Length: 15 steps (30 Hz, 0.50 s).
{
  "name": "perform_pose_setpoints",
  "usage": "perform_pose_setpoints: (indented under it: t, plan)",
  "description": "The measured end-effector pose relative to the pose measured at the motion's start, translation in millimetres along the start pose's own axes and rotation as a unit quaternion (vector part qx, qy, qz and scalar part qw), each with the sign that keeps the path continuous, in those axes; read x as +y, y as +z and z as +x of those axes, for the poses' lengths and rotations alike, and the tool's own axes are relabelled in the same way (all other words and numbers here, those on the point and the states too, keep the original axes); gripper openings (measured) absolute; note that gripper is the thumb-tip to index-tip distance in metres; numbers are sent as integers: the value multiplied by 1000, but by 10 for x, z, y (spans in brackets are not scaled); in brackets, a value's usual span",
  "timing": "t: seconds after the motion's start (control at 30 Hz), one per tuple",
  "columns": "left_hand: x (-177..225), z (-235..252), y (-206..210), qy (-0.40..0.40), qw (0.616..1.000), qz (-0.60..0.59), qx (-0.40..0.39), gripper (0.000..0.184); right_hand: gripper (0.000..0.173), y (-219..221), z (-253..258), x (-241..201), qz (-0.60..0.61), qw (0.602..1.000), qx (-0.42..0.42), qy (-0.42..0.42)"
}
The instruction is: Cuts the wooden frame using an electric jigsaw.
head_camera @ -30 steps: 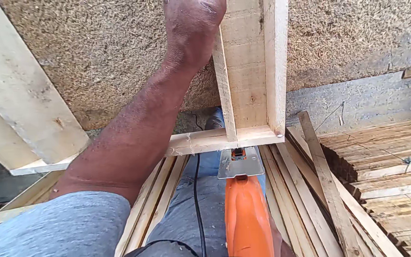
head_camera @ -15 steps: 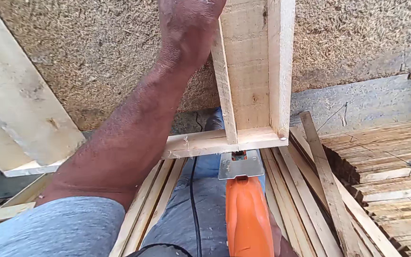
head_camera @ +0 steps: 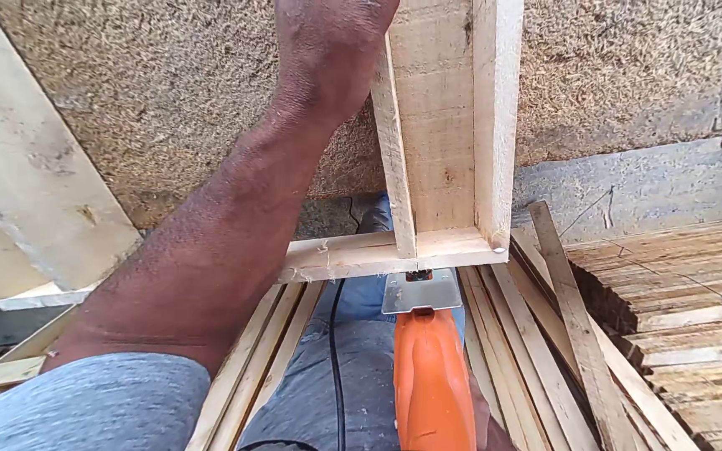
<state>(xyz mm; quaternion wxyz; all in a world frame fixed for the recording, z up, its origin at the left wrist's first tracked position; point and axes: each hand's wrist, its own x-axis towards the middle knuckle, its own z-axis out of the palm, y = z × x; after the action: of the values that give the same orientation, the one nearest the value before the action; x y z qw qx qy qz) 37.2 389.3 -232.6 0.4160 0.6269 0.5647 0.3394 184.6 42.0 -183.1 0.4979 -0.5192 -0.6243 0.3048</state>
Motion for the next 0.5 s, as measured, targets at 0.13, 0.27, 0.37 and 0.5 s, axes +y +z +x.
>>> perform_pose_setpoints:
  t: [0.13, 0.27, 0.37, 0.5]
  plan:
    - [-13, 27, 0, -4, 1000, -4, 4, 26, 25, 8, 43, 3, 13, 1000, 12, 5]
    - [-23, 43, -18, 6, 1000, 2, -3, 26, 27, -13, 156, -13, 4, 1000, 11, 8]
    - [-4, 56, -18, 1, 1000, 11, 6, 24, 28, -7, 147, -6, 12, 1000, 25, 6]
    - [13, 69, -38, 2, 1000, 18, 0, 21, 28, 7, 65, 20, 21, 1000, 23, 6]
